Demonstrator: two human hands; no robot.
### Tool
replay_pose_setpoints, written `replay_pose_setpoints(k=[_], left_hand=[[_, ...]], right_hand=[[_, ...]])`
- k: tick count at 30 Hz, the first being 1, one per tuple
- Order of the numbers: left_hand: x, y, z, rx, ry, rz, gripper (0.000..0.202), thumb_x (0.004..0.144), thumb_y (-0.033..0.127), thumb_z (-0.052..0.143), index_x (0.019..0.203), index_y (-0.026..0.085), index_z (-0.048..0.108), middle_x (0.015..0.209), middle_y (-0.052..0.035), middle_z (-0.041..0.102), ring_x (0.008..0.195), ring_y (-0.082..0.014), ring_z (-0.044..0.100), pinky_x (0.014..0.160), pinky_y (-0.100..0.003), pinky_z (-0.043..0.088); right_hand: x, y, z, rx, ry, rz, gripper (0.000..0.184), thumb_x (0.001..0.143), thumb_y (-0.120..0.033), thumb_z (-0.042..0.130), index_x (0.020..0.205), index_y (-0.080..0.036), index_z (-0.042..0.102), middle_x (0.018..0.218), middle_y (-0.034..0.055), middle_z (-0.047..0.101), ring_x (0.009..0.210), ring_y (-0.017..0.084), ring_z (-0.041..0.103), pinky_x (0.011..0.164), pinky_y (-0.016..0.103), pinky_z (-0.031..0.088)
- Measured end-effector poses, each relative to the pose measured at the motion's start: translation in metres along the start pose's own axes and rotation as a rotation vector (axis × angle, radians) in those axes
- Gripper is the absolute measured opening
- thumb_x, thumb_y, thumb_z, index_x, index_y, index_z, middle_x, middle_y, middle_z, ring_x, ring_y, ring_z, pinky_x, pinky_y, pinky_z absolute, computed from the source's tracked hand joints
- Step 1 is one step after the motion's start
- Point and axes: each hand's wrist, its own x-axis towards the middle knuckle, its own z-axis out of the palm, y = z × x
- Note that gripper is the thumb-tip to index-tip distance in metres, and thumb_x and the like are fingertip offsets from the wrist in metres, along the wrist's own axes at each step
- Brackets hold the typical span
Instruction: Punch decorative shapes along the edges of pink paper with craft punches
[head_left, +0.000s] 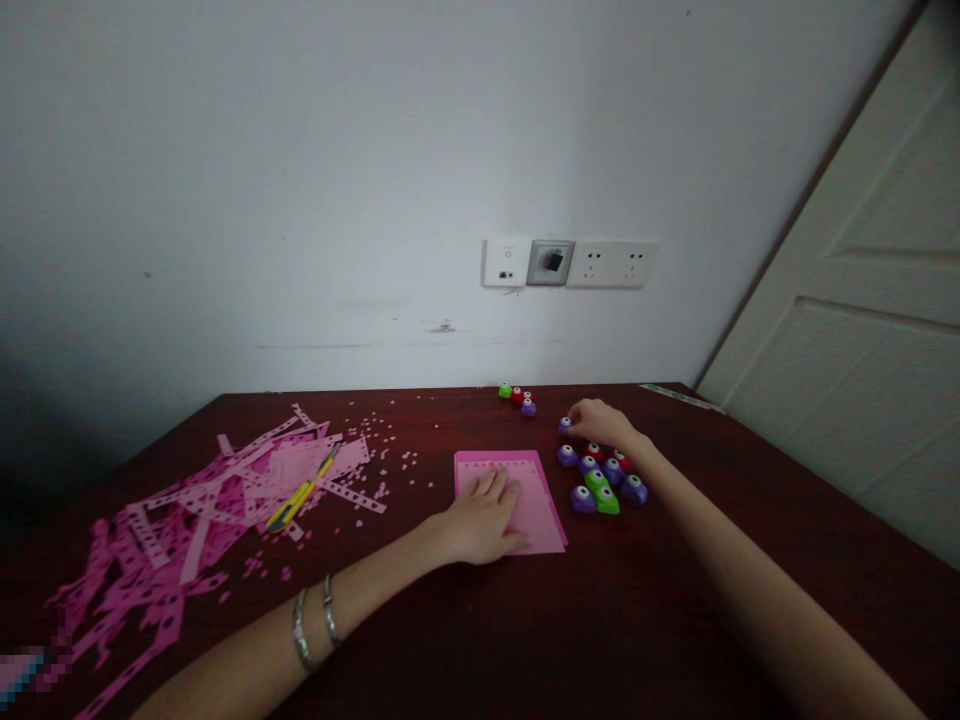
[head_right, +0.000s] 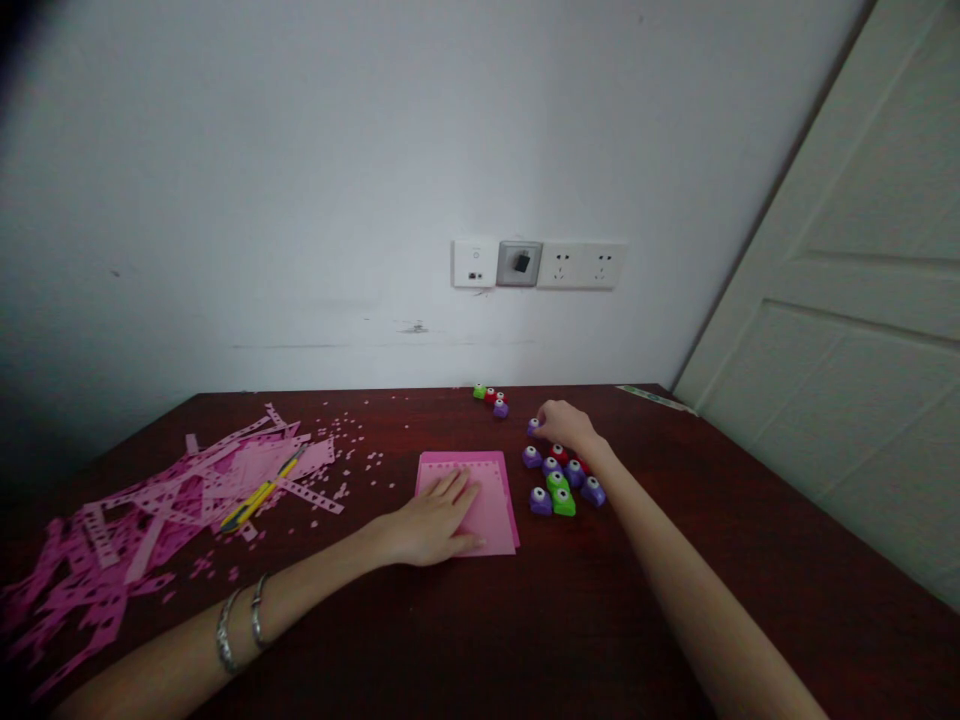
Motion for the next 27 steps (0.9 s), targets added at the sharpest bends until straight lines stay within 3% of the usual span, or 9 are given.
replay_pose_setpoints(k=[9, 11, 13, 16, 18, 22, 27], left_hand=[[0.0, 0.002, -0.003, -0.085, -0.016, -0.01, 0.087, 0.081, 0.064, 0.031, 0.141, 0.007, 0.006, 0.147, -0.0181, -0.003, 0.134, -0.0307, -0.006, 0.108, -0.046, 0.011], [0.002, 0.001, -0.011, -0.138, 0.026, -0.041, 0.088, 0.079, 0.065, 0.034, 0.141, 0.008, 0.01, 0.148, -0.0179, 0.002, 0.135, -0.0307, -0.001, 0.107, -0.044, 0.014], [0.01, -0.007, -0.024, -0.179, 0.145, -0.085, 0.085, 0.078, 0.064, 0.038, 0.139, 0.007, 0.021, 0.147, -0.0182, 0.013, 0.135, -0.0301, 0.01, 0.106, -0.041, 0.019], [0.037, -0.034, -0.052, -0.224, 0.401, -0.143, 0.072, 0.077, 0.055, 0.047, 0.129, 0.006, 0.038, 0.134, -0.0187, 0.04, 0.125, -0.028, 0.034, 0.1, -0.037, 0.03], [0.063, -0.059, -0.073, -0.239, 0.493, -0.177, 0.063, 0.075, 0.048, 0.054, 0.123, 0.008, 0.046, 0.125, -0.017, 0.049, 0.116, -0.0265, 0.044, 0.095, -0.035, 0.035], [0.122, -0.106, -0.102, -0.308, 0.487, -0.226, 0.052, 0.072, 0.034, 0.061, 0.114, 0.005, 0.052, 0.107, -0.0137, 0.06, 0.093, -0.0201, 0.057, 0.081, -0.027, 0.042], [0.177, -0.133, -0.104, -0.311, 0.454, -0.197, 0.043, 0.065, 0.026, 0.067, 0.102, 0.006, 0.058, 0.095, -0.0089, 0.063, 0.079, -0.0167, 0.057, 0.068, -0.023, 0.041]], right_hand=[[-0.02, -0.004, -0.015, 0.025, 0.065, -0.056, 0.032, 0.076, -0.041, 0.054, 0.097, -0.021, 0.066, 0.099, 0.0065, 0.067, 0.089, 0.023, 0.061, 0.063, 0.026, 0.042], [-0.027, -0.005, -0.019, 0.048, 0.072, -0.078, 0.03, 0.077, -0.042, 0.052, 0.094, -0.022, 0.067, 0.096, 0.0058, 0.068, 0.086, 0.022, 0.061, 0.061, 0.026, 0.042], [-0.032, -0.005, -0.022, 0.08, 0.067, -0.087, 0.029, 0.078, -0.042, 0.051, 0.092, -0.023, 0.068, 0.094, 0.0052, 0.068, 0.084, 0.022, 0.062, 0.059, 0.025, 0.041], [-0.034, -0.003, -0.023, 0.131, 0.057, -0.105, 0.028, 0.078, -0.041, 0.051, 0.091, -0.022, 0.068, 0.092, 0.0051, 0.069, 0.08, 0.021, 0.062, 0.058, 0.024, 0.041], [-0.033, -0.002, -0.023, 0.159, 0.059, -0.13, 0.027, 0.078, -0.039, 0.051, 0.091, -0.021, 0.068, 0.091, 0.0055, 0.069, 0.078, 0.02, 0.062, 0.059, 0.024, 0.041], [-0.032, -0.002, -0.022, 0.184, 0.068, -0.172, 0.024, 0.078, -0.036, 0.053, 0.089, -0.021, 0.069, 0.089, 0.0055, 0.069, 0.078, 0.019, 0.062, 0.064, 0.025, 0.043], [-0.036, -0.007, -0.025, 0.22, 0.071, -0.201, 0.023, 0.078, -0.034, 0.054, 0.088, -0.02, 0.069, 0.087, 0.0054, 0.069, 0.078, 0.019, 0.062, 0.068, 0.026, 0.044]])
